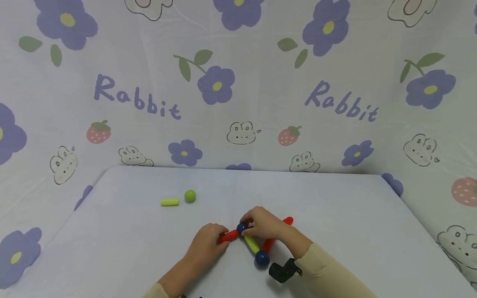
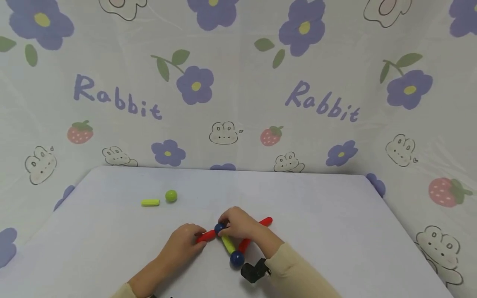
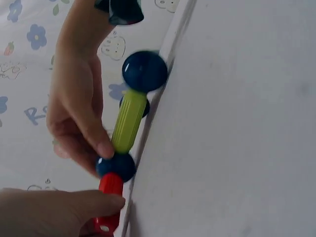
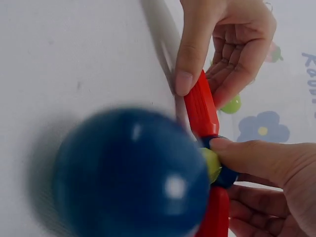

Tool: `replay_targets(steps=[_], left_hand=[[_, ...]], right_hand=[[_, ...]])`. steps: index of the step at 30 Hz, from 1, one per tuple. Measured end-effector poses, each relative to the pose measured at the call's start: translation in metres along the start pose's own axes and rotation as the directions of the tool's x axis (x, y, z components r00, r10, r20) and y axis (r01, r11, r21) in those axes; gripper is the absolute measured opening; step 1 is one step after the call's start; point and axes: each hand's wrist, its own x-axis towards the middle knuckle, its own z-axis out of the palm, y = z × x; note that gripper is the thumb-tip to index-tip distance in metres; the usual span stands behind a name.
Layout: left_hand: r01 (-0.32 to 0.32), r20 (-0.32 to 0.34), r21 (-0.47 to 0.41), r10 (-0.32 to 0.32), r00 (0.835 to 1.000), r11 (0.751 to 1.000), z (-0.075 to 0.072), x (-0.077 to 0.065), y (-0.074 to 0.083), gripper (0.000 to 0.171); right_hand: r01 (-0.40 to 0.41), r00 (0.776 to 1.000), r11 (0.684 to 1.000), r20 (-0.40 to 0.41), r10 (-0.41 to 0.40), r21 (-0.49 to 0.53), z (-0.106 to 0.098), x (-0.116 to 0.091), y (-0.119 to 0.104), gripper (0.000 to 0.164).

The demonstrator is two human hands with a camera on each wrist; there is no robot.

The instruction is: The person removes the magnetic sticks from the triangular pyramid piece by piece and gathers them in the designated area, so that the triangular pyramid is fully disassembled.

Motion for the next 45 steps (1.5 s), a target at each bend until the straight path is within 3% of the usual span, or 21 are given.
replay_targets(steps=[6, 10, 14, 20, 30, 42, 45], left_hand=[[-0.114, -0.028, -0.032, 0.113, 0.993, 0.993, -0.009, -0.004, -0.006, 0.02], [-0.228, 0.002, -0.062, 0.229, 0.973, 0.972, -0.013, -0.007, -0.009, 0.019], [-0.296, 0.039, -0.096, 0.301, 0.953, 0.95, -0.014, -0.01, -0.011, 0.017], [-0.272, 0.074, -0.169, 0.288, 0.955, 0.947, -0.011, -0.013, -0.013, 0.017], [-0.258, 0.064, -0.201, 0.276, 0.959, 0.945, -0.007, -0.014, -0.013, 0.019], [-0.237, 0.136, -0.188, 0.265, 0.955, 0.953, -0.012, -0.01, -0.018, 0.02], [-0.189, 0.158, -0.171, 0.217, 0.963, 0.967, -0.018, -0.008, -0.022, 0.019]], right_hand=[[0.096, 0.993, 0.994, 0.067, -0.092, -0.047, -0.001, -0.013, -0.001, 0.03], [0.122, 0.989, 0.991, 0.088, -0.118, -0.051, 0.0, -0.027, -0.003, 0.032], [0.124, 0.991, 0.989, 0.058, -0.12, -0.08, 0.006, -0.039, -0.005, 0.032], [0.091, 0.994, 0.994, -0.053, -0.093, -0.053, 0.021, -0.048, -0.002, 0.033], [0.066, 0.978, 0.997, -0.197, -0.072, -0.036, 0.034, -0.056, 0.002, 0.031], [0.116, 0.977, 0.993, -0.18, -0.113, 0.006, 0.035, -0.054, 0.005, 0.029], [0.116, 0.976, 0.993, -0.185, -0.113, 0.004, 0.035, -0.055, 0.008, 0.029]])
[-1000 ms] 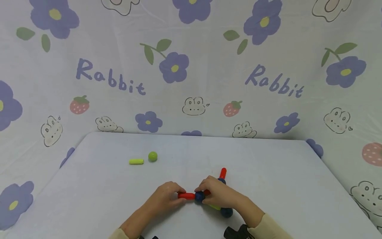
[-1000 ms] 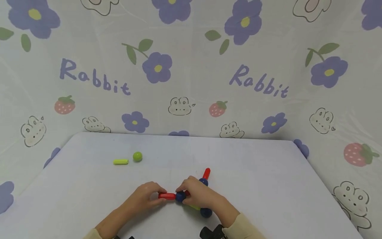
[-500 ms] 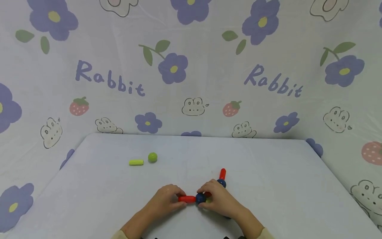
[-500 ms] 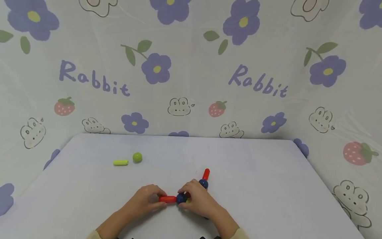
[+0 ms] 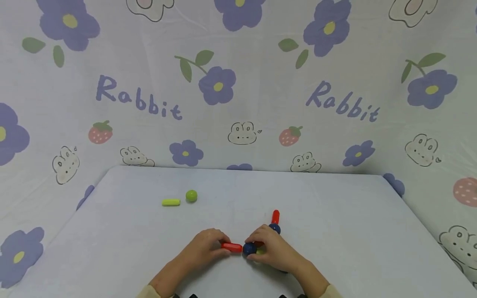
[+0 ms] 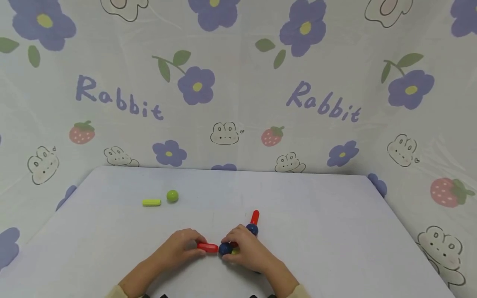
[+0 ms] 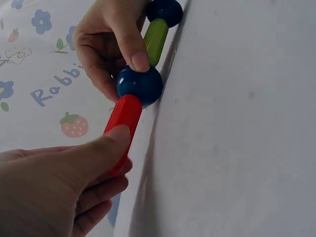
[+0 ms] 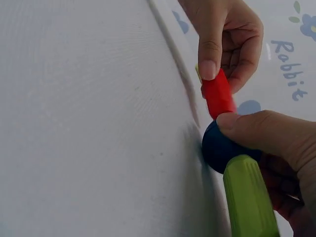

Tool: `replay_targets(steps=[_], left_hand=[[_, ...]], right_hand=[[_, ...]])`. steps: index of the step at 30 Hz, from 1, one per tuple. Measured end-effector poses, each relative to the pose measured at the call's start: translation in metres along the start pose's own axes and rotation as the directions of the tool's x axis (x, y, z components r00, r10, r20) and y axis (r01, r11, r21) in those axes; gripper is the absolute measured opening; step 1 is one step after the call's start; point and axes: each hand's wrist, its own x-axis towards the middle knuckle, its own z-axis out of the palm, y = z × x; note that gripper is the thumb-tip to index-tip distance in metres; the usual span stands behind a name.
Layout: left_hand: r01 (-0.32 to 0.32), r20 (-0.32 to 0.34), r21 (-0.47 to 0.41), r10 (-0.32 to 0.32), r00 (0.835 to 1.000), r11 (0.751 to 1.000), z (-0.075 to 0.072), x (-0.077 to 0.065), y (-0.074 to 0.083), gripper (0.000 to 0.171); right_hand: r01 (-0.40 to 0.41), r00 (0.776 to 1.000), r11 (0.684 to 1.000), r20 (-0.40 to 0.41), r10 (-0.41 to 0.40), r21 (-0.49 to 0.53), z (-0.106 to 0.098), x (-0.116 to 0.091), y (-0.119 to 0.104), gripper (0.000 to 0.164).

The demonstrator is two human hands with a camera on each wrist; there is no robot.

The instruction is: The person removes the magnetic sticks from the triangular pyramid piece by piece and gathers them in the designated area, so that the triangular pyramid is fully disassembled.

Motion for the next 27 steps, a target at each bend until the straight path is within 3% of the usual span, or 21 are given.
replay_targets(steps=[4, 7, 12, 17, 22, 27], left_hand=[[0.066, -0.078, -0.008, -0.066, 0.995, 0.998, -0.016, -0.005, -0.015, 0.018], [0.078, -0.141, -0.025, -0.08, 0.987, 0.997, -0.026, -0.011, -0.028, 0.02], [0.168, -0.11, -0.022, -0.169, 0.979, 0.986, -0.042, -0.02, -0.045, 0.02], [0.25, -0.063, 0.01, -0.249, 0.966, 0.968, -0.065, -0.029, -0.068, 0.019], [0.285, -0.133, 0.064, -0.275, 0.952, 0.956, -0.093, -0.039, -0.094, 0.019], [0.289, -0.172, 0.092, -0.271, 0.947, 0.953, -0.107, -0.042, -0.112, 0.02]], right_hand=[[-0.021, 1.0, 1.0, 0.0, 0.021, 0.009, -0.002, -0.002, 0.003, 0.029], [-0.021, 1.0, 1.0, -0.005, 0.021, 0.022, -0.003, -0.004, 0.004, 0.03], [0.014, 1.0, 1.0, -0.014, -0.014, 0.023, -0.001, -0.003, 0.005, 0.03], [-0.004, 1.0, 1.0, -0.004, 0.004, 0.026, -0.001, -0.003, 0.006, 0.031], [0.0, 1.0, 0.999, -0.004, 0.001, 0.036, -0.002, 0.0, 0.005, 0.032], [-0.007, 1.0, 1.0, -0.005, 0.007, 0.028, -0.002, 0.0, 0.005, 0.032]])
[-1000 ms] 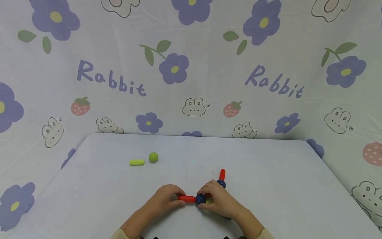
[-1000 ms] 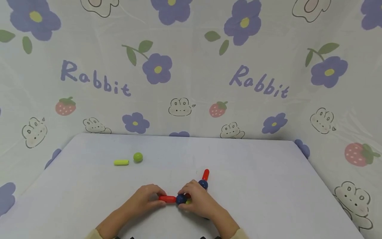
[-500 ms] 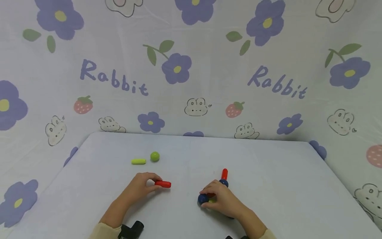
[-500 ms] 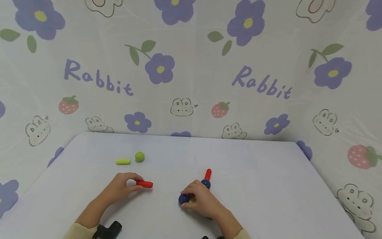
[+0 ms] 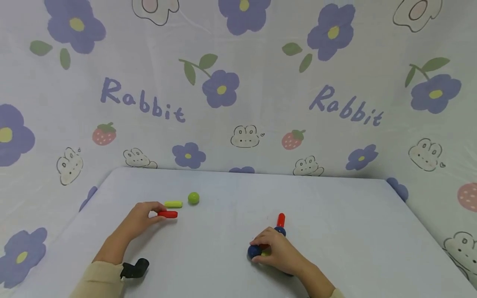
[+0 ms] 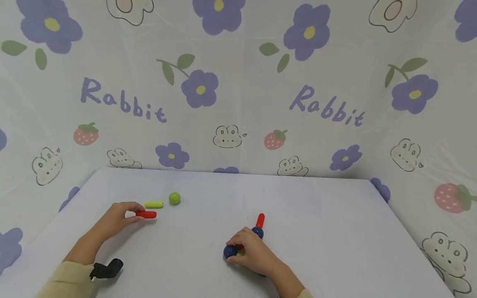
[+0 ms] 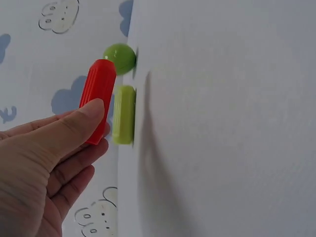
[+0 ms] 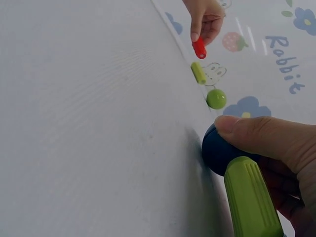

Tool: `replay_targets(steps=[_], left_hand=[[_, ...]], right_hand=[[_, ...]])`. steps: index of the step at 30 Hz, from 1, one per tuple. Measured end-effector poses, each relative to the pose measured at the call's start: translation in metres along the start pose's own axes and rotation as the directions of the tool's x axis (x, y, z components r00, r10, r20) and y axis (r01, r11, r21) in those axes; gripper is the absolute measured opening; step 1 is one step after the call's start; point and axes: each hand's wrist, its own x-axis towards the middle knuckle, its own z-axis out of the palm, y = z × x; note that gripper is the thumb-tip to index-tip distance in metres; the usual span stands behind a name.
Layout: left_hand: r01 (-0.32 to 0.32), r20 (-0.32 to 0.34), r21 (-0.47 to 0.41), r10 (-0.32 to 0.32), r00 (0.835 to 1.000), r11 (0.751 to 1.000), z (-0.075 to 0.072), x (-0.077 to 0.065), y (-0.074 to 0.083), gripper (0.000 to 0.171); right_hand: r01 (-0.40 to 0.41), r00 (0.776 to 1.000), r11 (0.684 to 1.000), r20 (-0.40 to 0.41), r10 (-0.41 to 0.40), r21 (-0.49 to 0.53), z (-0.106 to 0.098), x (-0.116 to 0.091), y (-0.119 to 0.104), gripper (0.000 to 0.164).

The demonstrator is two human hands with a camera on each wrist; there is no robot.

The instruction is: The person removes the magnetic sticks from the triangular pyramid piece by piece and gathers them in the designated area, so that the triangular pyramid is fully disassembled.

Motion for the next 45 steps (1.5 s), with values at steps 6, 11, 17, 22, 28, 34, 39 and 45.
replay_targets(steps=[6, 11, 17, 22, 28, 34, 39, 45], left_hand=[[0.08, 0.05, -0.064, -0.077, 0.996, 0.995, 0.005, 0.006, -0.009, 0.02], [0.124, 0.059, -0.063, -0.12, 0.991, 0.99, 0.011, 0.008, -0.013, 0.02], [0.112, 0.03, -0.036, -0.111, 0.993, 0.993, 0.01, 0.01, -0.015, 0.02], [0.067, 0.034, -0.001, -0.067, 0.997, 0.998, 0.01, 0.013, -0.016, 0.02], [0.04, 0.037, 0.02, -0.041, 0.998, 0.999, 0.012, 0.016, -0.019, 0.02], [0.055, 0.036, 0.035, -0.057, 0.998, 0.998, 0.014, 0.014, -0.02, 0.022], [0.078, 0.01, 0.049, -0.079, 0.997, 0.996, 0.011, 0.009, -0.016, 0.028], [0.024, -0.065, 0.106, -0.018, 0.998, 0.994, 0.012, 0.003, -0.006, 0.031]], right_hand=[[0.01, 1.0, 1.0, -0.003, -0.01, 0.0, -0.001, -0.001, 0.001, 0.032], [0.009, 1.0, 1.0, 0.004, -0.009, 0.001, -0.001, -0.002, 0.0, 0.033], [0.002, 1.0, 1.0, 0.009, -0.001, -0.017, -0.001, 0.0, 0.0, 0.034], [0.007, 1.0, 1.0, 0.015, -0.007, -0.021, 0.0, 0.002, -0.001, 0.034], [0.027, 1.0, 1.0, -0.008, -0.027, -0.012, -0.012, -0.002, -0.002, 0.032], [-0.027, 0.999, 0.997, -0.021, 0.025, -0.069, -0.041, -0.018, 0.013, 0.028], [-0.045, 0.997, 0.989, 0.05, 0.052, -0.138, -0.046, -0.026, 0.019, 0.033], [-0.023, 0.998, 0.986, 0.056, 0.033, -0.163, -0.04, -0.026, 0.017, 0.026]])
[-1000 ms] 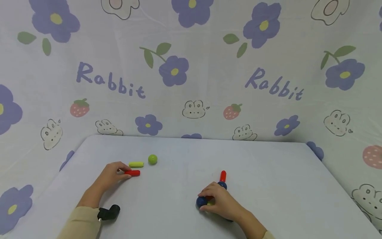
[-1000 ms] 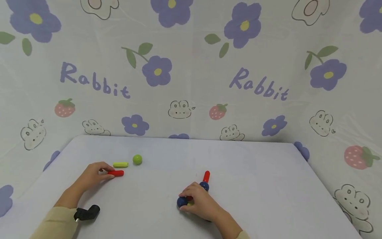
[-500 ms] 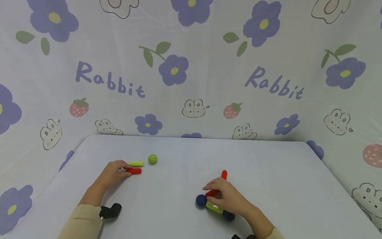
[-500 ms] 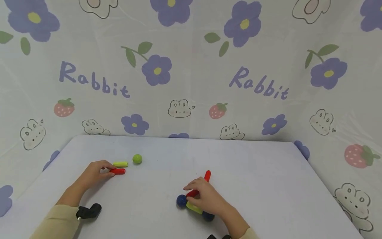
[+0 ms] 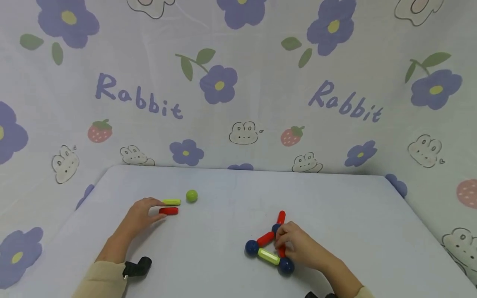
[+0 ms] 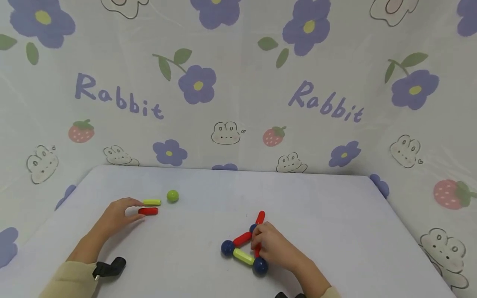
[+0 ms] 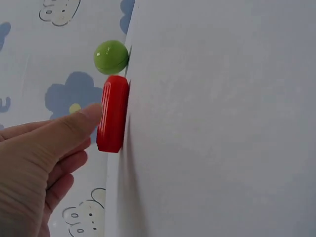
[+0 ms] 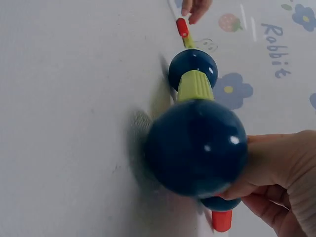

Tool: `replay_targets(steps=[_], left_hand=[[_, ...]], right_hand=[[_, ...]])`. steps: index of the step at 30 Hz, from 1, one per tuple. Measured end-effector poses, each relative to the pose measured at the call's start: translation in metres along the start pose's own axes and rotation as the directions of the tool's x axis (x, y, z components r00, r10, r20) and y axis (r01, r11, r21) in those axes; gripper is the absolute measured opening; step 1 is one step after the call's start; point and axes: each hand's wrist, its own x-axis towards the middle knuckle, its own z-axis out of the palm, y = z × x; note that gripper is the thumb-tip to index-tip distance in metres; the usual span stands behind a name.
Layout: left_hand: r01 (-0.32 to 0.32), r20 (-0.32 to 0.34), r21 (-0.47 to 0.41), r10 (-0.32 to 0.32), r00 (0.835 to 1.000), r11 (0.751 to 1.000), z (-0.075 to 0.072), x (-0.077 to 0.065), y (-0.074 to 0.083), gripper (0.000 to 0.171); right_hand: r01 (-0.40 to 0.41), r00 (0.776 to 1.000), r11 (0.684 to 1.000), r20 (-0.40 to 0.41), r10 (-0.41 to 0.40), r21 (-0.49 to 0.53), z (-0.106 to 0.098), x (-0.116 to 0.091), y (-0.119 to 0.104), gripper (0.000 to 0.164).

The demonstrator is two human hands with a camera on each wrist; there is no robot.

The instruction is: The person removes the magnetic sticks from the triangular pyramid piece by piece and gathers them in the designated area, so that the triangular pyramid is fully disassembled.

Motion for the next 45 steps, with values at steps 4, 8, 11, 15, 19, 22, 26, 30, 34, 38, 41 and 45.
replay_targets(steps=[4, 8, 11, 15, 19, 22, 26, 30, 34, 38, 41, 45], left_hand=[[-0.089, -0.102, 0.013, 0.09, 0.991, 0.996, 0.003, -0.006, 0.013, 0.029], [-0.253, -0.189, 0.027, 0.254, 0.949, 0.967, 0.01, -0.01, 0.031, 0.029], [-0.348, -0.216, 0.042, 0.348, 0.912, 0.937, 0.016, -0.012, 0.046, 0.028], [-0.395, -0.195, 0.02, 0.391, 0.899, 0.918, 0.023, -0.015, 0.066, 0.026], [-0.406, -0.113, -0.047, 0.399, 0.91, 0.913, 0.029, -0.015, 0.086, 0.024], [-0.392, -0.03, -0.103, 0.391, 0.92, 0.914, 0.035, -0.016, 0.102, 0.022], [-0.324, 0.102, -0.159, 0.342, 0.934, 0.933, 0.043, -0.018, 0.124, 0.021], [-0.265, 0.211, -0.19, 0.303, 0.929, 0.945, 0.052, -0.018, 0.144, 0.024], [-0.225, 0.278, -0.235, 0.287, 0.917, 0.946, 0.056, -0.019, 0.157, 0.034], [-0.154, 0.3, -0.263, 0.233, 0.925, 0.952, 0.061, -0.022, 0.166, 0.045], [-0.118, 0.274, -0.26, 0.19, 0.943, 0.958, 0.066, -0.025, 0.171, 0.045], [-0.096, 0.205, -0.258, 0.151, 0.967, 0.961, 0.072, -0.026, 0.174, 0.04]], right_hand=[[-0.017, 1.0, 1.0, 0.015, 0.017, 0.0, 0.003, 0.002, -0.003, 0.025], [-0.004, 1.0, 1.0, 0.025, 0.004, -0.021, 0.007, 0.005, -0.007, 0.024], [0.028, 0.999, 0.998, 0.018, -0.027, -0.059, 0.011, 0.007, -0.011, 0.023], [0.057, 0.998, 0.994, 0.006, -0.057, -0.088, 0.013, 0.01, -0.019, 0.021], [0.047, 0.999, 0.995, 0.021, -0.046, -0.089, 0.014, 0.014, -0.024, 0.019], [0.025, 0.999, 0.996, 0.036, -0.022, -0.088, 0.016, 0.017, -0.025, 0.018], [0.009, 0.999, 0.997, 0.033, -0.007, -0.075, 0.02, 0.023, -0.028, 0.017], [0.024, 1.0, 0.996, 0.01, -0.024, -0.084, 0.022, 0.027, -0.033, 0.016], [0.051, 0.998, 0.992, -0.017, -0.053, -0.113, 0.026, 0.032, -0.038, 0.016], [0.024, 0.999, 0.992, -0.029, -0.028, -0.12, 0.028, 0.037, -0.042, 0.016], [-0.008, 0.999, 0.993, -0.047, 0.003, -0.119, 0.029, 0.039, -0.046, 0.016], [-0.019, 0.997, 0.992, -0.08, 0.009, -0.122, 0.031, 0.042, -0.051, 0.016]])
